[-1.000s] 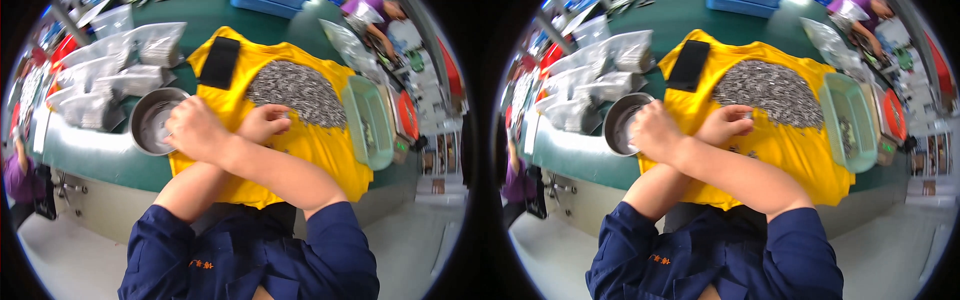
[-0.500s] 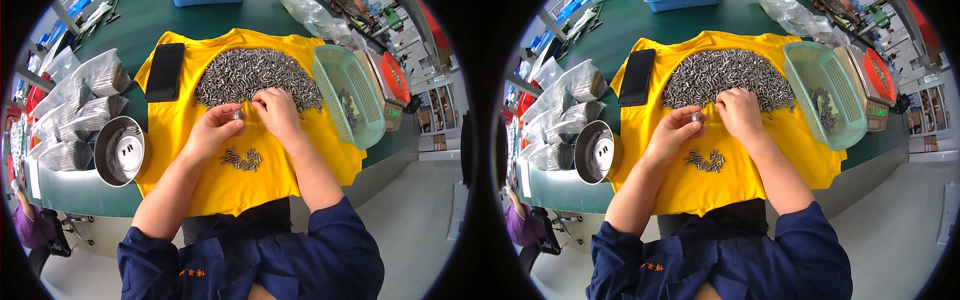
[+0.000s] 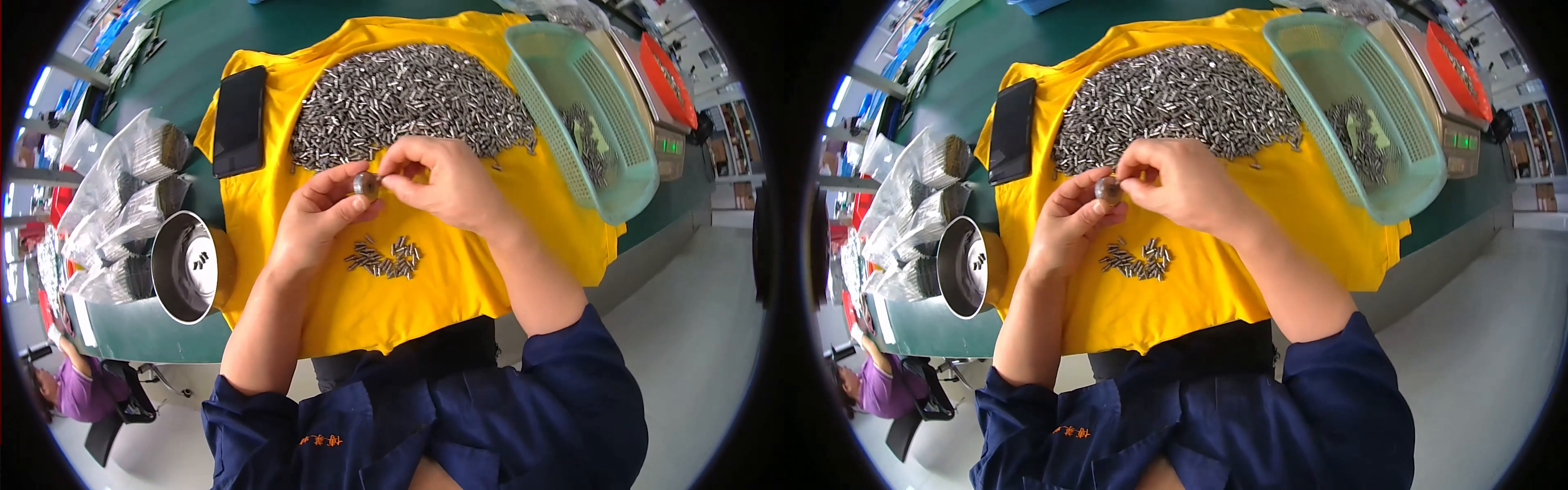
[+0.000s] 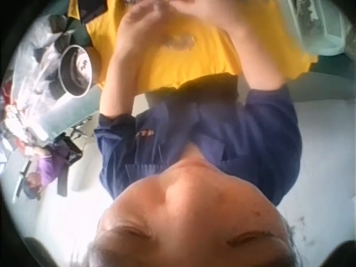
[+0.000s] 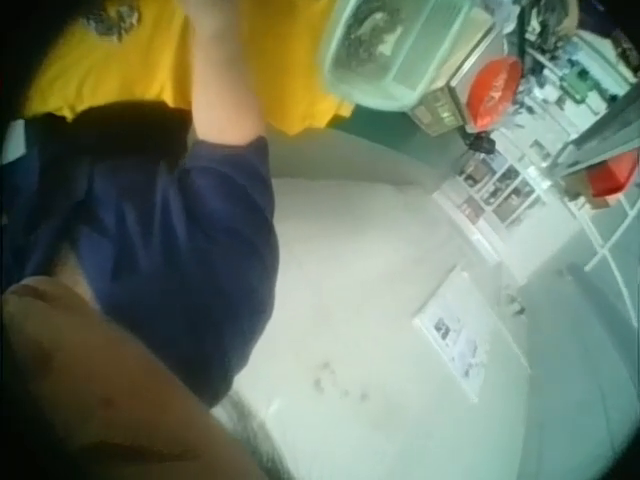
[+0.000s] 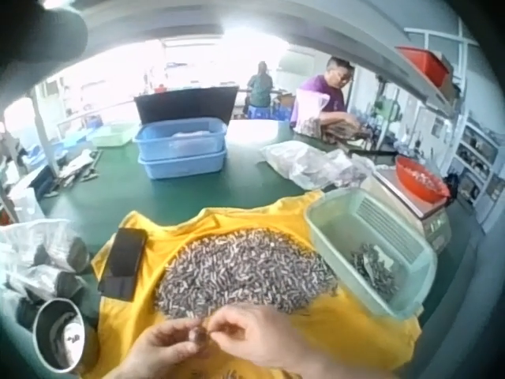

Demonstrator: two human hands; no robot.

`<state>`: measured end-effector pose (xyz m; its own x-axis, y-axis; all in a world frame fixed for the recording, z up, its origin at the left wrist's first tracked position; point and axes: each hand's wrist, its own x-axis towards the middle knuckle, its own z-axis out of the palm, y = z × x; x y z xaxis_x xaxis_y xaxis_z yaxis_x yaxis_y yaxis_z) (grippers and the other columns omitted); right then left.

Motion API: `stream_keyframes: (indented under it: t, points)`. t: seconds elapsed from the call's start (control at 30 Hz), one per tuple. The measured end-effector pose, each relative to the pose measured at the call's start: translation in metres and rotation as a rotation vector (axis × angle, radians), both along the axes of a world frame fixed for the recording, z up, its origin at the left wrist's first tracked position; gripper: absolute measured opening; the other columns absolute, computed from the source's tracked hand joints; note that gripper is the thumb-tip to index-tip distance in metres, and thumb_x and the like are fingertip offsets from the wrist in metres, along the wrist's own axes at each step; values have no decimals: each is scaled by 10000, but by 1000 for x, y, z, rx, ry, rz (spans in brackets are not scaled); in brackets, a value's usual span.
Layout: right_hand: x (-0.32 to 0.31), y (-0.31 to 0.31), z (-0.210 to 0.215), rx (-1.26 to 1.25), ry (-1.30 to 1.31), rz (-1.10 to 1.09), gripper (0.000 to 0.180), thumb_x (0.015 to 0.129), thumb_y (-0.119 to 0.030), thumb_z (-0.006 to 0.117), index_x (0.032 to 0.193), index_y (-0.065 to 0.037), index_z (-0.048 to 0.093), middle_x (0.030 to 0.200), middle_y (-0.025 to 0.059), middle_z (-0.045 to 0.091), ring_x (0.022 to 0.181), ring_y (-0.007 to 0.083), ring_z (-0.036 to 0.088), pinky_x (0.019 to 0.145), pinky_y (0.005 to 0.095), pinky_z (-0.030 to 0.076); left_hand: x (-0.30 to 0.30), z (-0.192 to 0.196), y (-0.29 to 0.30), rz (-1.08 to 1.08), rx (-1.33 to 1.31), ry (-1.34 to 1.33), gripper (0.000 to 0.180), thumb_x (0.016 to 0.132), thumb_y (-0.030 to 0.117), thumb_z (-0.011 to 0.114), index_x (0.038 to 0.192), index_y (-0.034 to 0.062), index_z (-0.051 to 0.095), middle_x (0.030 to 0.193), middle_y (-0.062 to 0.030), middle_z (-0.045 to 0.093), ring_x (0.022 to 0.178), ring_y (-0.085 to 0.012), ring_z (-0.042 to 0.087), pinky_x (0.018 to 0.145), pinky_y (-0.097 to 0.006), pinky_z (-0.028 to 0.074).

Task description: The person tests small metal pins by repeatedly picking them from a pile and inserting them one by one into a circular metal component by hand.

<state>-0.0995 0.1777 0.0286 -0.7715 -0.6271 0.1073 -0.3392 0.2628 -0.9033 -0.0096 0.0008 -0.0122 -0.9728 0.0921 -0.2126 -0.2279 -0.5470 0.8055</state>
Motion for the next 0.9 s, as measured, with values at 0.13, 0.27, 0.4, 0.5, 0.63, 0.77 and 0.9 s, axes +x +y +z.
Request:
stream_keyframes:
  t: [0.13, 0.27, 0.4, 0.5, 0.63, 0.77, 0.9]
  points:
    - [2, -2, -2, -78, 43, 137, 74, 738, -13, 618, 807, 5, 597, 754, 62, 611, 680, 130, 591, 631, 251, 478, -1, 5, 4, 32, -4, -6, 374, 823, 16, 603, 1185, 16, 508, 1008, -72, 606, 879, -161, 605, 831, -300, 491]
    - [3, -2, -5, -91, 168, 107, 71, 717, -10, 626, 779, -6, 590, 751, 67, 611, 685, 154, 600, 629, 269, 482, -2, 3, 5, 35, -10, 32, 361, 810, -5, 611, 1161, 16, 532, 985, -79, 620, 889, -168, 611, 834, -297, 491]
    - [7, -7, -5, -98, 360, 78, 57, 693, -58, 615, 710, -32, 566, 686, 99, 591, 687, 265, 588, 632, 353, 480, 1, 5, 4, 44, -29, 17, 347, 802, -10, 619, 1140, 6, 548, 980, -84, 626, 891, -165, 611, 831, -285, 488]
    - [12, -10, -14, -49, 584, 30, 57, 697, -62, 613, 701, -41, 561, 676, 95, 580, 701, 268, 582, 641, 361, 476, 1, 6, 8, 93, -219, 40, 349, 797, -9, 626, 1136, -7, 547, 982, -89, 627, 883, -160, 614, 826, -271, 483]
    - [9, -5, -8, -80, 493, 56, 65, 710, -70, 618, 739, -27, 579, 699, 97, 606, 697, 261, 597, 646, 346, 484, 3, 9, 5, 73, -201, -18, 354, 799, -3, 628, 1142, -16, 543, 983, -84, 629, 876, -150, 613, 820, -258, 479]
    - [2, 3, 1, -44, 42, 212, 89, 729, -37, 644, 792, -12, 588, 751, 59, 634, 701, 156, 606, 651, 273, 478, 4, 10, 2, -8, -137, 19, 352, 800, 7, 630, 1141, -14, 546, 982, -74, 630, 870, -141, 612, 817, -257, 478]
    - [1, 6, 14, 53, -64, 193, 146, 734, -41, 642, 870, -15, 597, 742, 34, 624, 705, 98, 591, 670, 236, 470, 6, 11, 2, -67, -130, 20, 363, 796, 17, 640, 1144, -14, 543, 996, -71, 627, 882, -136, 608, 823, -259, 476]
